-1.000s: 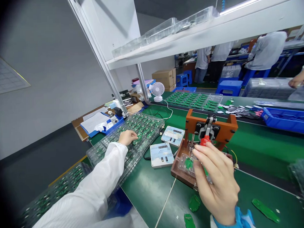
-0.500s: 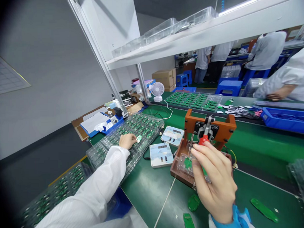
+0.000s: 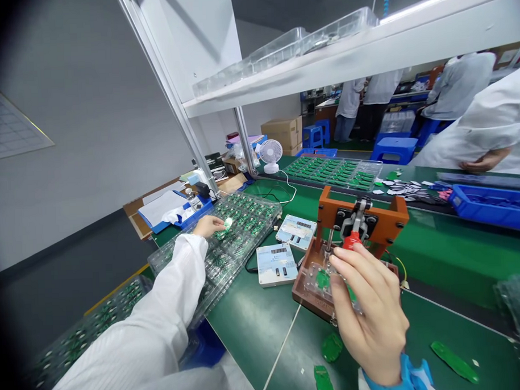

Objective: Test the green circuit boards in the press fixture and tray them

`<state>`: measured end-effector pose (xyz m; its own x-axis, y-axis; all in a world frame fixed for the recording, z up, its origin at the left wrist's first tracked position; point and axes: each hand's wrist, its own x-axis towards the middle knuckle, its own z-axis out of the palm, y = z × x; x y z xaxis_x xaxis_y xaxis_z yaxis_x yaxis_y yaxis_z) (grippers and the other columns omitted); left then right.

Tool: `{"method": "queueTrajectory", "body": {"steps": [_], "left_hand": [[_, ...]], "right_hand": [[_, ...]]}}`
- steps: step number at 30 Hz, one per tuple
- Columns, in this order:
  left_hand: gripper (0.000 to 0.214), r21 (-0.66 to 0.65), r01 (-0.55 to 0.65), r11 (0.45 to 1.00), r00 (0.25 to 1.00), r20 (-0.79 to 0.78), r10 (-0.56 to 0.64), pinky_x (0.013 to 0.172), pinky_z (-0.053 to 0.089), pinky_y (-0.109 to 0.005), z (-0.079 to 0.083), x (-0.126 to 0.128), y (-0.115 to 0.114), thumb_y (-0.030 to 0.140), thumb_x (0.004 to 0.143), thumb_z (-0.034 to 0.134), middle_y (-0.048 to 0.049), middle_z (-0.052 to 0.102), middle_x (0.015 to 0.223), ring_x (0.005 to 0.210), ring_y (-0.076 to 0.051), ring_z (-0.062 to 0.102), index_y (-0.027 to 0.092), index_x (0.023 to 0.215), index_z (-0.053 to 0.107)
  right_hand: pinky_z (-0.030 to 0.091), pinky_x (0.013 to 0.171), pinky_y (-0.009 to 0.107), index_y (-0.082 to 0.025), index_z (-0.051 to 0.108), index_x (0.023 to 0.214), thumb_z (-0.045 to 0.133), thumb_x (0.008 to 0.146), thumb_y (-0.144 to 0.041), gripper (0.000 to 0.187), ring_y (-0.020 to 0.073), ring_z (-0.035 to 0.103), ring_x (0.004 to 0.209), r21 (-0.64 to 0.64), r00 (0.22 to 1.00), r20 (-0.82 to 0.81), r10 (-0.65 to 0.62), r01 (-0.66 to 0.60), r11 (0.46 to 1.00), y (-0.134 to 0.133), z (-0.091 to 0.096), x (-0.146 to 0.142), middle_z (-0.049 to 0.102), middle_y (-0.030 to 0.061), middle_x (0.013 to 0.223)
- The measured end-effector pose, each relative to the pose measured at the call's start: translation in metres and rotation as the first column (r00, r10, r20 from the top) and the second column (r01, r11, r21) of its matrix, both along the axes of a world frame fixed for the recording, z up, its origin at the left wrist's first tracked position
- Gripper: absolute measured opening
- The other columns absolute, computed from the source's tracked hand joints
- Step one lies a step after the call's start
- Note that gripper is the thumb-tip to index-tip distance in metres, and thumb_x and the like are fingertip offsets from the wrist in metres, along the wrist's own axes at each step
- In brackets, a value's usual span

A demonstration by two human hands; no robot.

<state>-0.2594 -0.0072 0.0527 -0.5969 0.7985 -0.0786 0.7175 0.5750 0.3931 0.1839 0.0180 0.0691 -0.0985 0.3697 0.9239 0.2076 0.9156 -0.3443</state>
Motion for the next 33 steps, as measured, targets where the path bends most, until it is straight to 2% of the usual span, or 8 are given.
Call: {"method": "queueTrajectory", "body": {"steps": [4,9,13,19,26,33], "left_hand": [[0.021,-0.071,0.04,0.997,0.999,0.015,-0.039,0.095,0.055,-0.033,-0.006,-0.01,0.002,0.023,0.079,0.084,-0.0071,0.08,0.101,0.099,-0.021,0.075,0.014,0.097,0.078],[0.019,-0.141,0.048,0.989,0.996,-0.066,-0.058,0.102,0.053,-0.039,-0.022,-0.003,0.003,0.032,0.088,0.078,-0.0066,0.078,0.107,0.107,-0.022,0.072,0.016,0.097,0.075],[0.02,-0.208,0.035,0.978,0.991,-0.118,-0.061,0.105,0.051,-0.045,-0.028,0.003,0.004,0.034,0.094,0.073,-0.0082,0.075,0.112,0.114,-0.024,0.068,0.016,0.102,0.073],[0.025,-0.303,0.054,0.951,0.99,-0.108,-0.09,0.101,0.054,-0.045,-0.021,0.002,0.013,0.033,0.097,0.07,-0.0089,0.072,0.117,0.11,-0.023,0.069,0.015,0.114,0.069],[0.021,-0.425,0.078,0.902,0.99,-0.077,-0.122,0.094,0.058,-0.042,-0.012,0.001,0.029,0.032,0.096,0.07,-0.0074,0.071,0.112,0.105,-0.022,0.069,0.014,0.107,0.07],[0.018,-0.405,0.066,0.912,0.984,-0.127,-0.128,0.099,0.055,-0.044,-0.011,0.012,0.019,0.031,0.096,0.07,-0.0076,0.071,0.114,0.111,-0.023,0.067,0.014,0.103,0.07]], "right_hand": [[0.046,0.112,0.049,-0.035,0.058,0.145,0.069,0.086,0.004,0.071,0.0318,0.06,0.133,-0.017,1.0,0.02,-0.007,0.007,1.0,-0.001,0.0,-0.001,0.07,0.0048,0.129],[0.045,0.113,0.05,-0.036,0.057,0.146,0.069,0.086,0.004,0.073,0.0316,0.059,0.133,-0.026,1.0,0.018,-0.008,0.008,1.0,-0.002,-0.001,-0.001,0.069,0.0041,0.131],[0.045,0.113,0.051,-0.037,0.058,0.145,0.07,0.086,0.004,0.073,0.0322,0.059,0.134,-0.037,1.0,0.013,-0.014,0.014,0.999,-0.002,-0.002,0.0,0.069,0.0038,0.131],[0.044,0.113,0.052,-0.037,0.058,0.145,0.068,0.088,0.003,0.07,0.0325,0.058,0.134,-0.038,1.0,0.014,0.001,0.0,0.999,-0.001,-0.002,0.0,0.069,0.0047,0.13],[0.045,0.112,0.051,-0.035,0.059,0.145,0.068,0.088,0.003,0.069,0.0323,0.059,0.134,-0.025,1.0,0.014,0.014,-0.014,1.0,-0.001,0.0,0.0,0.069,0.0064,0.128],[0.046,0.111,0.048,-0.031,0.06,0.144,0.068,0.088,0.002,0.065,0.0312,0.06,0.132,-0.004,1.0,0.01,0.012,-0.012,1.0,-0.001,0.002,-0.002,0.07,0.0079,0.126]]}}
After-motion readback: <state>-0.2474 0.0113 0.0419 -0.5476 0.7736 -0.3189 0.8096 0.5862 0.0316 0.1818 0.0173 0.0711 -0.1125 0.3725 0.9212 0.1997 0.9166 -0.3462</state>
